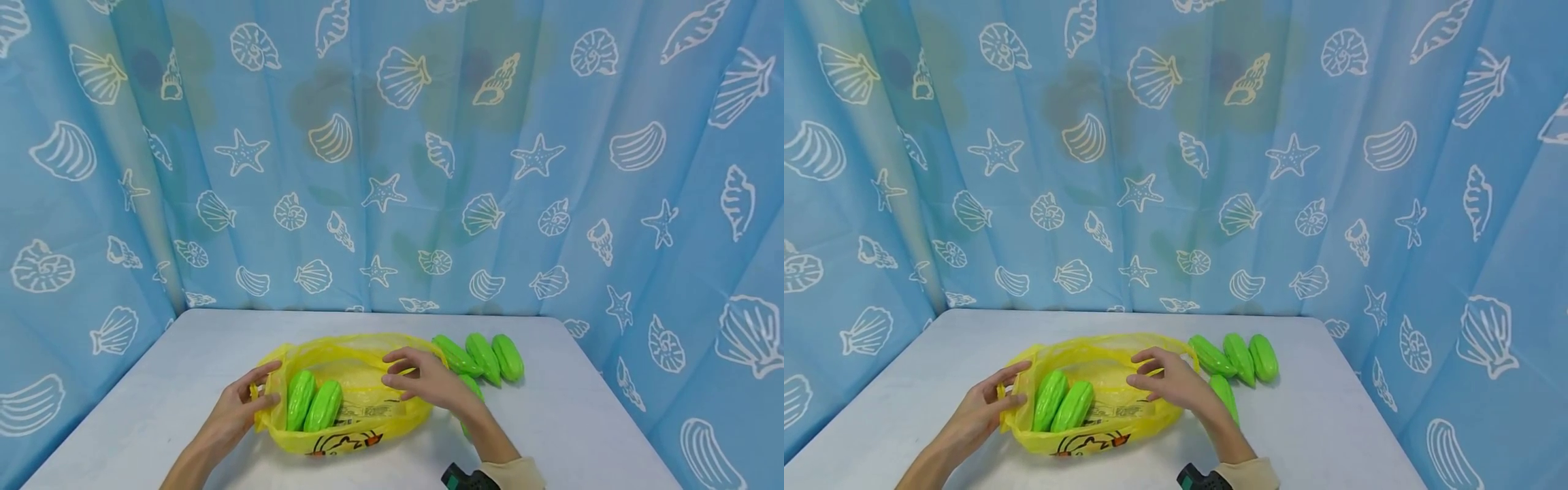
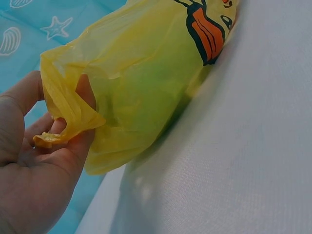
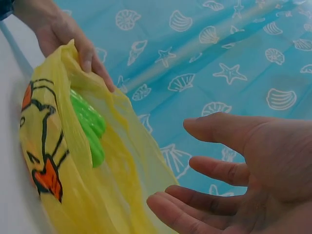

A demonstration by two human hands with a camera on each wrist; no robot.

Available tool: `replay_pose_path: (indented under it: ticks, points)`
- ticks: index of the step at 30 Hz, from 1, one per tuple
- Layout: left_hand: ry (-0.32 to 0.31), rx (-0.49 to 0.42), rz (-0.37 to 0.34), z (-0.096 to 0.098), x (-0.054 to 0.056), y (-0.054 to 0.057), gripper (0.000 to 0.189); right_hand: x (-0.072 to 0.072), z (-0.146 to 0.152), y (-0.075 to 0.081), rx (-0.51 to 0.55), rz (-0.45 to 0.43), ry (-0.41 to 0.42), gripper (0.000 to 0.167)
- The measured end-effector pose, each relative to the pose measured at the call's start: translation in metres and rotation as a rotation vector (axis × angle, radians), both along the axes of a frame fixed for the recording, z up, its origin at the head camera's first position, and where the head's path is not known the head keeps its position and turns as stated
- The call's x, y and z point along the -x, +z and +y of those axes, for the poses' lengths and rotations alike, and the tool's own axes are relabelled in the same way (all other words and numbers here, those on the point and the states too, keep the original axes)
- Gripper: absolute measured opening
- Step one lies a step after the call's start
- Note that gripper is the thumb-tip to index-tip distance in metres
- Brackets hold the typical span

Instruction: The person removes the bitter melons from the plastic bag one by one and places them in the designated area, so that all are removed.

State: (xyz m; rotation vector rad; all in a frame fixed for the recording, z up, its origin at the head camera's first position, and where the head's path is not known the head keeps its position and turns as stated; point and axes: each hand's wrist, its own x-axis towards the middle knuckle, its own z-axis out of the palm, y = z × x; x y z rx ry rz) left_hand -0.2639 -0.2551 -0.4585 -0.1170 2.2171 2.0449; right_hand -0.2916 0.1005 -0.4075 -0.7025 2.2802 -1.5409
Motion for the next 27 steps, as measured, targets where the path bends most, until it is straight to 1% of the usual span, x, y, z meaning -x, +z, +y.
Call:
replay_pose_path:
  ticks: [5, 13, 19, 27]
  points:
    - [0.003, 0.004, 0.002, 0.001, 0.001, 0.001, 0.070, 0.001, -0.011, -0.002, -0.006, -0.032, -0.004, 0.050]
    - [0.005, 0.014, -0.001, 0.000, 0.001, -0.001, 0.070, 0.003, -0.022, -0.012, -0.019, -0.104, -0.041, 0.055]
    - [0.001, 0.008, -0.003, 0.001, 0.001, -0.001, 0.069, 0.003, -0.026, -0.015, 0.010, -0.184, -0.014, 0.058]
    - [0.015, 0.024, -0.017, 0.003, 0.000, 0.000, 0.069, 0.002, -0.035, -0.018, 0.012, -0.215, -0.007, 0.062]
